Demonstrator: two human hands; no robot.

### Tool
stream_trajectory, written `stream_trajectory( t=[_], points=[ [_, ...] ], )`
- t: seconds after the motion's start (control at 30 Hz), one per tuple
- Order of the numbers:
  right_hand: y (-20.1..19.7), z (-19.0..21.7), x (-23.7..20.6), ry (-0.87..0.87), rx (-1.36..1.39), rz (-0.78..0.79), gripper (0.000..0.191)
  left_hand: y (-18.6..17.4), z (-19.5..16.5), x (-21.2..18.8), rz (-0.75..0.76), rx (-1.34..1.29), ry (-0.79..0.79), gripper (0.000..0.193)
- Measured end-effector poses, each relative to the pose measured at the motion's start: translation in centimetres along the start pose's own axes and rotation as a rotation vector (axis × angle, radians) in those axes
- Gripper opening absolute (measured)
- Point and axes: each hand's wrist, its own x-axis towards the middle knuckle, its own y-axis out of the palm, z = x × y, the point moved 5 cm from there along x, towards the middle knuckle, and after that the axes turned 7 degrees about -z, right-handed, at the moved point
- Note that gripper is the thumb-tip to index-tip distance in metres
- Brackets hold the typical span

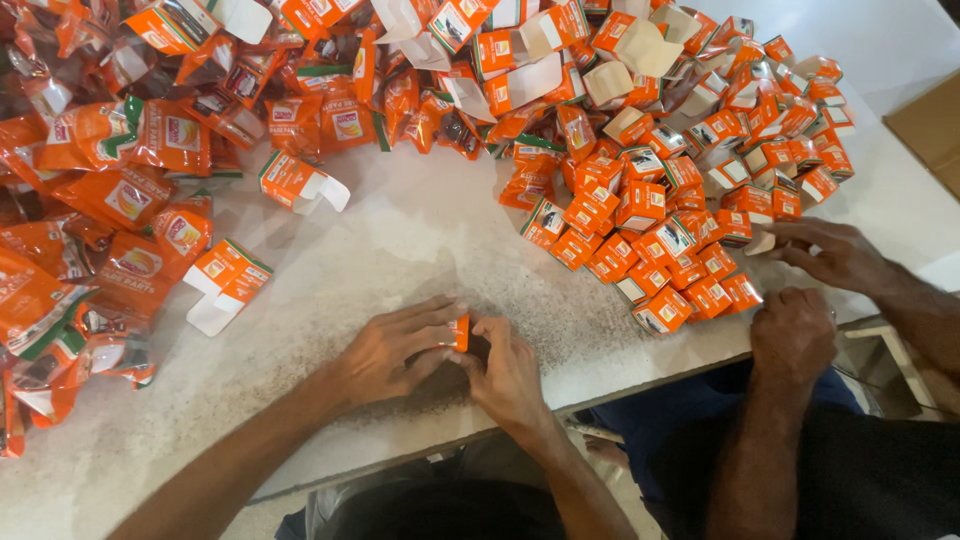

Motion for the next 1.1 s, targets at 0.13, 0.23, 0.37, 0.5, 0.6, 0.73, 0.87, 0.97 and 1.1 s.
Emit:
stream_trajectory(
  t=[0.13, 0.23, 0.37, 0.5, 0.6, 0.73, 0.87, 0.97, 1.1],
  points=[
    [0.3, -0.5, -0.1, 0.037, 0.008, 0.044, 0.048, 0.3, 0.4, -0.1, 0.027, -0.011, 0.005, 0.025],
    [0.3, -0.7, -0.1, 0.054, 0.004, 0.061, 0.047, -0.1, -0.1, 0.0, 0.074, 0.028, 0.076, 0.025],
    [-0.2, 0.0, 0.4, -0.021, 0.023, 0.028, 0.052, -0.5, -1.4, 0.0, 0.163, 0.075, 0.116, 0.040],
    [-0.6, 1.2, 0.6, -0.099, 0.018, 0.061, 0.066, -0.9, -2.2, 0.0, 0.108, 0.100, 0.136, 0.020],
    [-1.3, 2.0, 1.8, -0.195, -0.058, 0.050, 0.070, -1.7, -1.8, -0.4, 0.009, 0.140, 0.091, 0.035],
    [-5.5, 1.2, 7.0, -0.196, -0.262, -0.232, 0.067, -6.4, 1.9, 0.1, -0.209, 0.495, 0.008, 0.047],
    [-7.9, 1.5, 10.8, -0.232, -0.473, -0.400, 0.089, -12.7, 8.0, 2.6, -0.327, 0.945, -0.238, 0.068],
    [-5.1, 2.8, 9.1, -0.248, -0.304, -0.250, 0.090, -13.3, 10.5, 3.5, -0.240, 0.982, -0.383, 0.061],
    [0.5, 3.2, 6.1, -0.159, -0.004, 0.087, 0.099, -7.6, 9.2, 3.7, -0.291, 0.533, -0.464, 0.028]
  ],
)
